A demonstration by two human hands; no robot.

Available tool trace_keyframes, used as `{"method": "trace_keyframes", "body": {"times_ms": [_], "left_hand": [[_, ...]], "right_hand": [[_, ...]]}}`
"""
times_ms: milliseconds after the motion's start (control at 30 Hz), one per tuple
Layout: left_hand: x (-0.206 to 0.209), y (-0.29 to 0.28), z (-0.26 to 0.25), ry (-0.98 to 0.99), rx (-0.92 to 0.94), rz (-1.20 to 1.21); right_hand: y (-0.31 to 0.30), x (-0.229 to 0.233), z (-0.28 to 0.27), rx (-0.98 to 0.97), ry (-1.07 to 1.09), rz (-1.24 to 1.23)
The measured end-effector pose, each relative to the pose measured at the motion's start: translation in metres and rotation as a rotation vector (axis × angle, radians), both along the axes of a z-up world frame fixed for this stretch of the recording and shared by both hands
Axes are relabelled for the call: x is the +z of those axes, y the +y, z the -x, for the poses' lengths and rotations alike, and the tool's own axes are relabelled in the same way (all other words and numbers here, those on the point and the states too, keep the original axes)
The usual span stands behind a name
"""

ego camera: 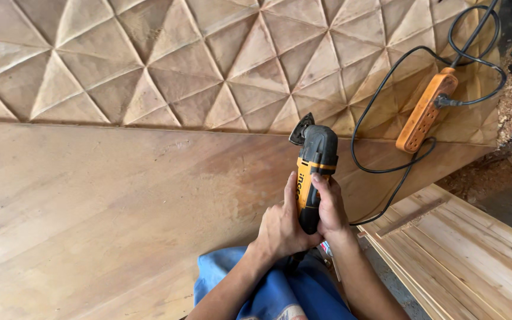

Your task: The person uses a handheld electric sander to smooth the surface of a large wooden panel featuring a geometric, triangular relief pattern. The person moves the sander across the textured surface, focusing on the edges and the flat areas between the raised triangles.

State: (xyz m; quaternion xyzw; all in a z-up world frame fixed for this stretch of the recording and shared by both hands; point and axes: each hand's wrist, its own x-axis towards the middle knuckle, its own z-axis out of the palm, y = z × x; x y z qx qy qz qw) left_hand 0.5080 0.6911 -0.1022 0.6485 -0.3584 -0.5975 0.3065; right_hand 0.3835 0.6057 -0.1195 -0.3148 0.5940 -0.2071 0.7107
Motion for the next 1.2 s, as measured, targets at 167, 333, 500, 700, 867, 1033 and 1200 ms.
{"method": "trace_keyframes", "body": {"times_ms": [167,333,500,700,867,1033,1200], "left_hand": [[0.007,0.002,0.007,0.058,0.035,0.063],[0.014,0.009,0.015,0.047,0.094,0.181],[0.01,0.018,0.032,0.012,0.168,0.256],[0.002,0.011,0.059,-0.004,0.173,0.174],[-0.007,-0.005,0.051,-0.083,-0.001,0.06],[-0.025,-0.023,0.027,-0.334,0.27,0.358],[-0.06,-0.093,-0.018,-0.912,0.237,0.304]], "right_hand": [[-0.007,0.015,0.012,0.035,-0.015,0.016],[-0.01,0.028,0.017,0.029,-0.122,0.034],[-0.01,0.028,0.022,0.094,-0.077,0.018],[-0.024,0.014,0.031,0.357,0.125,0.094],[-0.052,0.0,0.036,0.387,0.003,0.104],[-0.082,-0.002,0.063,0.381,0.05,0.085],[-0.124,0.015,0.086,0.478,0.13,0.167]]}}
